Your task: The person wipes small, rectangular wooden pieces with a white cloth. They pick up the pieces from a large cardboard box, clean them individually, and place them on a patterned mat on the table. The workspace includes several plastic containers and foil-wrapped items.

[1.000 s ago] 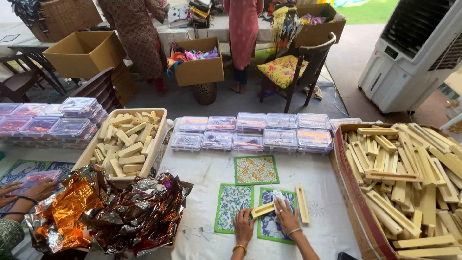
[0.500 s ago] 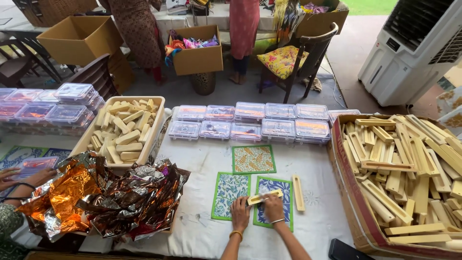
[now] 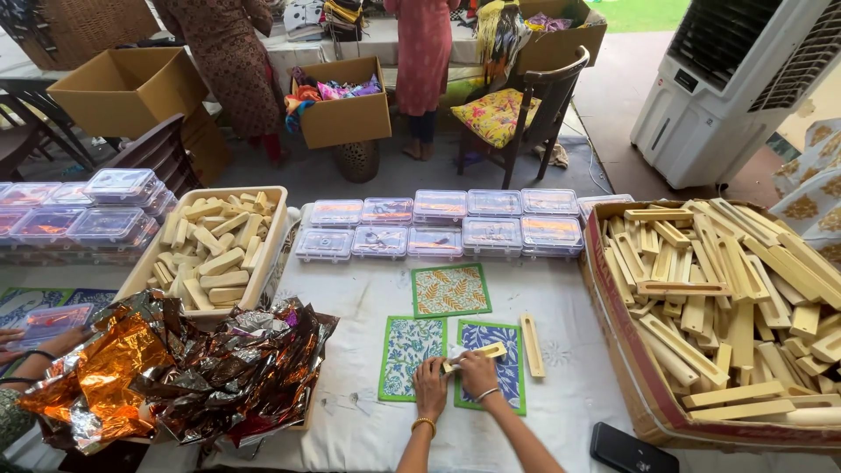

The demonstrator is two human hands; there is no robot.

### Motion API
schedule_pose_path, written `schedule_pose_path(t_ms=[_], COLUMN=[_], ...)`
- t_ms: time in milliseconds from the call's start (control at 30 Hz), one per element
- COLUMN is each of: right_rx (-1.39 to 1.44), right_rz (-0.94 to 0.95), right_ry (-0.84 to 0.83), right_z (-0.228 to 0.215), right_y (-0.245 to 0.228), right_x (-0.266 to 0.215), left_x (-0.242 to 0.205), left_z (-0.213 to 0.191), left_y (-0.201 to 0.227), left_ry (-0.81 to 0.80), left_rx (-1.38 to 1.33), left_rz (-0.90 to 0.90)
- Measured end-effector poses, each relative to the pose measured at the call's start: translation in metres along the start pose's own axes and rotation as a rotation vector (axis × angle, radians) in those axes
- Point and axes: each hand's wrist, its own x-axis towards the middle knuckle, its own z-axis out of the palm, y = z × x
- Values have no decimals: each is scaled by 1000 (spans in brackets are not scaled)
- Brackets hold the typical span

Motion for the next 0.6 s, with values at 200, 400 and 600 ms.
schedule_pose_path(t_ms=[200,400,600], right_rx=[-52,-244,57], right_rz=[232,177,192], right_ry=[-19,45,19], right_z=[-58,28,-28], right_y=[46,10,-56], right_x=[-2,-10,-1], left_x=[2,-1,1], left_z=[-15,-11,1], left_y=[15,13,-2], left_ry=[-51,-48,-47], left_rx=[-27,-9,-40], left_rz=[-34,-37,8])
